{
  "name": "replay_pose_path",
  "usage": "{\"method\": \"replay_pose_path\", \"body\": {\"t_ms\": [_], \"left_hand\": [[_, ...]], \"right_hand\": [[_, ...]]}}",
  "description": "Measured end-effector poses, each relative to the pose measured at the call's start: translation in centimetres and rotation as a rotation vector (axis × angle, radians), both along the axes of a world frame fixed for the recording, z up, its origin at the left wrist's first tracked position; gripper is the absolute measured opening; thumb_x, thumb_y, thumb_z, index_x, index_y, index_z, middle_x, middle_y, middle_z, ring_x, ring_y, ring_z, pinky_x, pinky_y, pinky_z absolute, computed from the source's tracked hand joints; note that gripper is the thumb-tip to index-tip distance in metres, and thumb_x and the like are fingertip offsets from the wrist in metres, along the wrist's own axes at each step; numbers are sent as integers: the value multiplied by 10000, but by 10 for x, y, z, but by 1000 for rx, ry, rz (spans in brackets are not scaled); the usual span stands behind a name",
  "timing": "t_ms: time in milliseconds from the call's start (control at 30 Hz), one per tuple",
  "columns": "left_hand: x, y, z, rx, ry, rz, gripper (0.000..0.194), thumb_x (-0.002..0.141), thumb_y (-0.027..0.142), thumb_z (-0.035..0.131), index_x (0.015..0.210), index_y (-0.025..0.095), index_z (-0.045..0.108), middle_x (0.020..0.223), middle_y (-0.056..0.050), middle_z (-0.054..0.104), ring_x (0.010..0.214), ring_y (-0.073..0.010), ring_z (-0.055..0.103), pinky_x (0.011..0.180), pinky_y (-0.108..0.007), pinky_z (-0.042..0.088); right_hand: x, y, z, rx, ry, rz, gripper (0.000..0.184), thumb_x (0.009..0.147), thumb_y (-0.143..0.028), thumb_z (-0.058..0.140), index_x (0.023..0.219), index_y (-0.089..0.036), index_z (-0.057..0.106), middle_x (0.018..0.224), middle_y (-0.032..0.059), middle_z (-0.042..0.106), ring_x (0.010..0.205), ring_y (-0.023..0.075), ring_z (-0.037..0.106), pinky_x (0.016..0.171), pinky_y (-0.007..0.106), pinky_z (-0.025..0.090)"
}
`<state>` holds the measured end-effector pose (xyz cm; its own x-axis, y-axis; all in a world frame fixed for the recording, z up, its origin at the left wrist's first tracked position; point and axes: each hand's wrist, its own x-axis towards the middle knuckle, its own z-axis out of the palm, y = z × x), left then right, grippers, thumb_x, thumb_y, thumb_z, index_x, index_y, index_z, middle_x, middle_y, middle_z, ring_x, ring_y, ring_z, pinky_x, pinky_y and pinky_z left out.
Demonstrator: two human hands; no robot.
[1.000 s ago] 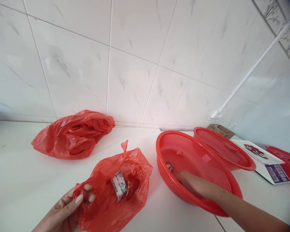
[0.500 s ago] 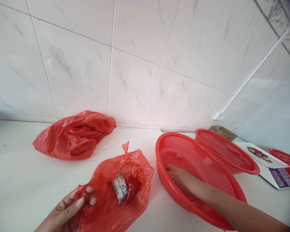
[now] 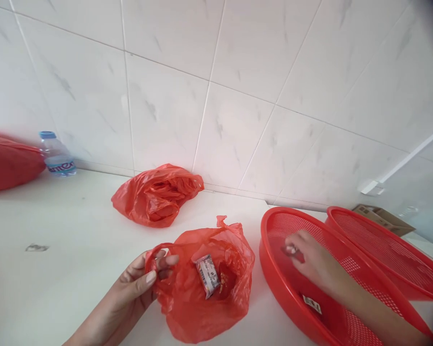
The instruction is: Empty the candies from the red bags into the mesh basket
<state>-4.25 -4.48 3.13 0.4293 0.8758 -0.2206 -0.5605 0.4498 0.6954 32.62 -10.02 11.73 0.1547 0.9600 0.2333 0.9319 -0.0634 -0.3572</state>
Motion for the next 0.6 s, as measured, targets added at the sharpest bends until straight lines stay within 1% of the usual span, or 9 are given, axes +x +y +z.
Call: {"method": "replay_pose_path", "body": {"t_ms": [67,133,233,300,333,367,400,500,600], "left_hand": [[-2,1,-1,42,-3,-16,348,745,234,710,1083,295,651,1191,-39,659,983,-207,616,785,-289,528],[-3,2,-1,68,-3,-27,368,755,228,700,1111,298,638,1241,-41,630,995,-208,615,804,-295,532],[-3,1,-1,73,8,-21,353,771,247,684,1115,307,635,1235,-28,636,1009,-203,617,818,-274,535],[-2,0,0,66,25,-13,336,773,255,680,1101,318,640,1226,-9,643,1028,-199,614,821,-251,534],[-2,0,0,65,33,-13,337,769,255,683,1097,323,641,1227,-1,643,1031,-197,613,822,-246,535],[-2,1,0,68,39,-15,340,766,254,685,1096,325,641,1230,2,641,1028,-196,615,824,-245,535],[-2,1,0,73,45,-17,344,764,255,687,1098,325,640,1233,0,639,1019,-197,620,823,-249,537],[-3,3,-5,86,70,-29,370,764,262,685,1126,313,628,1255,-24,624,1012,-210,624,822,-271,543],[-3,6,-12,71,118,-41,395,763,278,683,1150,314,612,1279,-27,607,1077,-229,598,848,-288,539]], "right_hand": [[-19,1,15,62,-99,58,96,780,-232,496,846,-248,564,927,44,552,788,193,571,679,324,500],[-50,1,28,95,-136,150,113,824,-207,480,890,-245,562,967,42,540,819,174,570,685,297,502],[-98,3,37,25,-139,328,173,818,-120,487,906,-246,566,991,24,536,785,134,561,675,256,492],[-114,8,40,-15,-108,416,341,759,-150,590,1069,-285,548,1095,16,528,887,150,569,718,259,500],[-115,10,42,-16,-91,417,430,744,-182,623,1144,-303,521,1146,15,524,960,168,565,765,276,499],[-111,12,43,1,-73,384,470,743,-222,635,1185,-314,502,1179,14,526,1020,186,555,809,298,494],[-102,12,45,28,-56,321,443,762,-260,621,1185,-319,506,1187,11,539,1055,200,549,843,322,485],[-55,9,45,68,-16,60,210,824,-327,528,1028,-318,579,1077,-2,622,994,219,592,810,370,489],[0,-5,34,-97,-10,-97,151,779,-320,559,915,-307,624,967,22,674,902,262,625,715,391,486]]}}
